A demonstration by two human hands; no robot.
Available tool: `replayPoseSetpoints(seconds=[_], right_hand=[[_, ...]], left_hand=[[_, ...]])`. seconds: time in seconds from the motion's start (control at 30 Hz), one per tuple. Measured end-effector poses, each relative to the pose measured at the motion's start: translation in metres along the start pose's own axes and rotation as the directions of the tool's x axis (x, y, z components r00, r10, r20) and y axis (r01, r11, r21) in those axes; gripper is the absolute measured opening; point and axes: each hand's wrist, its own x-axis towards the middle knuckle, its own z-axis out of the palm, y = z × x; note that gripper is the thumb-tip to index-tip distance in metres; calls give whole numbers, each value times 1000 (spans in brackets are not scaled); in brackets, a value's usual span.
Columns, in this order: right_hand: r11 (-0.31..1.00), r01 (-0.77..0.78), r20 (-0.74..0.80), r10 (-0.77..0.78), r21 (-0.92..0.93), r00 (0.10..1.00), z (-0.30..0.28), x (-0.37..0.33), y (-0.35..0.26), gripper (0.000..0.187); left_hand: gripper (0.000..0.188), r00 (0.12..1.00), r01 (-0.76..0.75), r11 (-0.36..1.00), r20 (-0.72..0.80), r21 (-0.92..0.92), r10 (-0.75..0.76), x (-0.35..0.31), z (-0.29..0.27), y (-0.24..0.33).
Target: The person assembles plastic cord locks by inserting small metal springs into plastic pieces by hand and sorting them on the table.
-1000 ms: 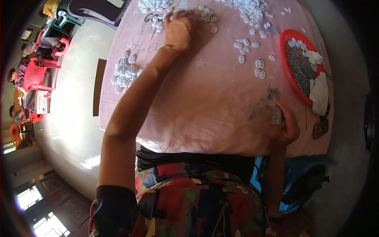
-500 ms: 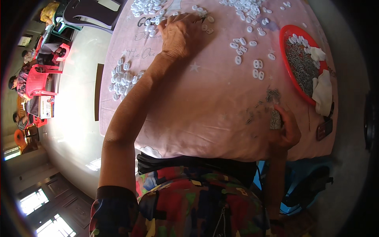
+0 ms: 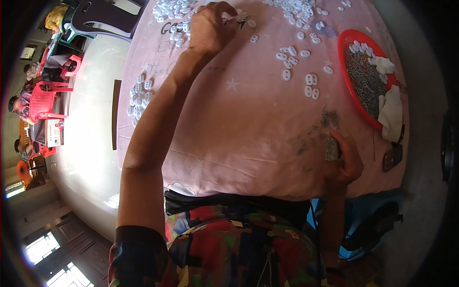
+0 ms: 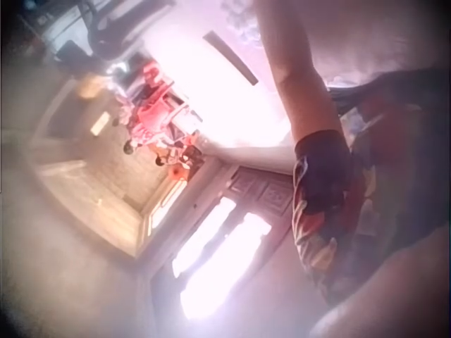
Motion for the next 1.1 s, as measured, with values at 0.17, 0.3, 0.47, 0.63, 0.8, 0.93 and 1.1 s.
replayPoseSetpoints(seconds=[0.17, 0.3, 0.47, 0.63, 0.8, 0.93, 1.1], right_hand=[[1000, 15, 10, -14, -18, 1000, -1, 1, -2, 44], [1000, -26, 73, 26, -4, 997, -5, -1, -4, 41], [997, -41, 101, 47, -61, 994, -6, 0, -4, 40], [999, 17, 52, -15, -40, 999, 1, 4, -4, 41], [999, 35, 30, -34, -36, 999, -1, 2, -4, 40], [999, 46, 51, -45, -25, 998, -2, 3, -2, 40], [996, 88, 10, -87, -21, 996, -2, 1, 0, 40]], left_hand=[[31, 1000, 1, 985, -10, 171, 1, 21, 17, -9], [18, 988, -76, 981, -119, 178, 98, 28, 12, -34], [19, 996, -67, 998, 61, 5, 66, 11, 20, 25], [38, 906, -379, 863, -57, 336, 420, -13, 75, -20], [46, 855, -501, 861, 210, 91, 475, -69, 51, 50], [43, 828, -498, 860, 233, -115, 510, -105, 37, 82], [35, 953, 100, 814, 290, -572, 86, -110, 27, 69]])
